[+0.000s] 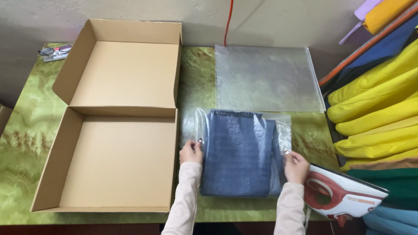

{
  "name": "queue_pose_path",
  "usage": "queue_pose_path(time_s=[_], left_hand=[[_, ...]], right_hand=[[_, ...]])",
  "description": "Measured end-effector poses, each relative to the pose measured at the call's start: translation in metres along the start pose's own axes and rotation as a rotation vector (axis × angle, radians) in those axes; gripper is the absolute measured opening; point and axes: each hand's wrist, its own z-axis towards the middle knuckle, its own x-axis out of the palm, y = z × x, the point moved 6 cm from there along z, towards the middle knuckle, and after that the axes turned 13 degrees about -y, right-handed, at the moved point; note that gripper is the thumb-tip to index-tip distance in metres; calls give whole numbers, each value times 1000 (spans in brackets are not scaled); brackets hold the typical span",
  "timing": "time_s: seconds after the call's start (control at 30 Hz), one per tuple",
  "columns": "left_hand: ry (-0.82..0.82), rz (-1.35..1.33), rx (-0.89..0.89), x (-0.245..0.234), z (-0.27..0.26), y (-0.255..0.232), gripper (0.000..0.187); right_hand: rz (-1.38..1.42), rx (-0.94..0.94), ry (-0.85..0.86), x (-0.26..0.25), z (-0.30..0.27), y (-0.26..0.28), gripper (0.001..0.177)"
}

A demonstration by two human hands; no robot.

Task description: The person folds a pair of blue jeans, slides them into a clear plastic bag, and seals it. The person then picks up a flat cardboard box, assembles it into shape, places the bagged jeans inside, and closes the box lid.

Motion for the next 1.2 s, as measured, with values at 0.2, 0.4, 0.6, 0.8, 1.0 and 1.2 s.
queue_pose_path(time_s=[0.2, 0.4, 0.6, 0.8, 1.0, 1.2], left_hand=[[-124, -242, 191, -78, 4, -29, 16], [-187, -208, 158, -117, 59, 30, 15], [-225, -181, 110, -178, 124, 119, 16], [-260, -173, 22, -260, 178, 191, 13], [-279, -138, 31, -261, 258, 259, 11], [-174, -47, -21, -269, 260, 255, 14]], right_hand=[[52, -127, -8, -33, -54, 103, 20], [113, -113, 107, -12, -129, 144, 21], [151, -66, 206, 30, -240, 191, 22], [130, -48, 316, 106, -324, 196, 19], [182, 20, 317, 171, -375, 176, 19], [47, -10, 242, 207, -385, 154, 19]])
